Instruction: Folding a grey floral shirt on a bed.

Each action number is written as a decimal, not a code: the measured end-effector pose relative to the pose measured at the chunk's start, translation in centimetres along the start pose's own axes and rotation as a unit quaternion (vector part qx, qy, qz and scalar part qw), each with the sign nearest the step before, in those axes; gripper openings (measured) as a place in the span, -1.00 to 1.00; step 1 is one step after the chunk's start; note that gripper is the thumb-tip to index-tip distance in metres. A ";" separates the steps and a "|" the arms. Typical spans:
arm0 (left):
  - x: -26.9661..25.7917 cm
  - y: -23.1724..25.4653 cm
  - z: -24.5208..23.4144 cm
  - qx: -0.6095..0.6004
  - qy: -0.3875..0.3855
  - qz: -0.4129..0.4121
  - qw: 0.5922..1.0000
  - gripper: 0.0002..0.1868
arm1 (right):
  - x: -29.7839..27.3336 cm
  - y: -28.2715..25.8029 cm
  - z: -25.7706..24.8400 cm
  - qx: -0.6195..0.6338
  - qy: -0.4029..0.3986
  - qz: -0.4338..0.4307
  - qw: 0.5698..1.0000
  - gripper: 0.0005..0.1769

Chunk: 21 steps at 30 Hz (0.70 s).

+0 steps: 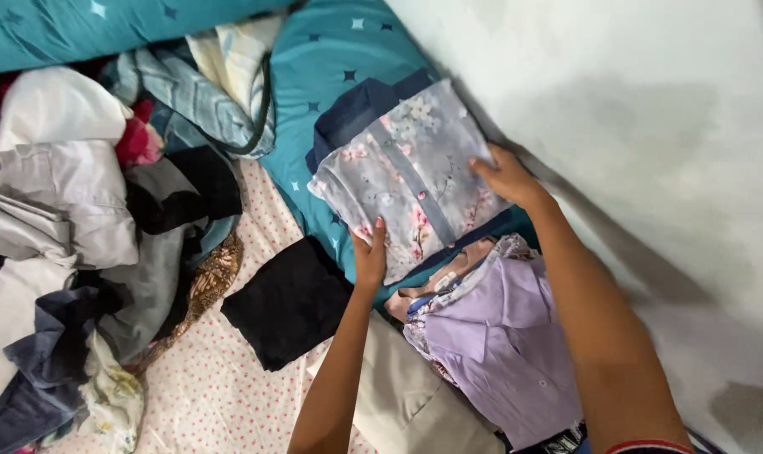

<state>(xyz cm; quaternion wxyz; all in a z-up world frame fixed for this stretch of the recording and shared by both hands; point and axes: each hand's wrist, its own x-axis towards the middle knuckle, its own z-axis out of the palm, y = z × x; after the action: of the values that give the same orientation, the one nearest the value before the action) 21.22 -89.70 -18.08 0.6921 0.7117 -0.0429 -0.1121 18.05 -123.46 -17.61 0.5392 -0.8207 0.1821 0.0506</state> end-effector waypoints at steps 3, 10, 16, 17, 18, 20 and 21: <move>-0.7 1.1 -0.3 0.085 0.031 0.008 0.996 -0.29 | 1.0 2.3 0.7 0.000 0.075 -0.121 0.990 -0.40; -2.7 4.4 0.5 0.069 0.074 -0.033 0.994 -0.31 | -3.1 -2.3 -0.3 0.038 0.062 -0.117 0.990 -0.61; -2.6 3.8 0.7 0.083 0.063 -0.053 0.993 -0.24 | -2.4 0.7 2.0 0.026 0.112 -0.142 0.983 -0.59; -2.8 3.6 0.7 0.078 0.060 -0.043 0.994 -0.21 | -2.7 0.8 2.0 0.025 0.104 -0.093 0.990 -0.57; -3.0 3.4 0.7 0.074 0.056 -0.033 0.995 -0.18 | -3.1 1.0 1.9 0.023 0.096 -0.043 0.994 -0.56; -3.3 3.3 0.3 0.041 0.047 -0.050 0.997 -0.16 | -3.4 1.0 1.3 0.052 0.094 -0.054 0.993 -0.51; -3.5 3.4 0.2 0.009 0.035 -0.069 0.997 -0.14 | -3.5 0.9 0.9 0.082 0.093 -0.062 0.990 -0.46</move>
<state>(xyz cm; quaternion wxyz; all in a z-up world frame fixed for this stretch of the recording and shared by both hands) 18.07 -89.28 -14.34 0.6774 0.7227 0.0297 -0.1342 14.57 -122.08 -17.78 0.5870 -0.7849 0.1838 -0.0750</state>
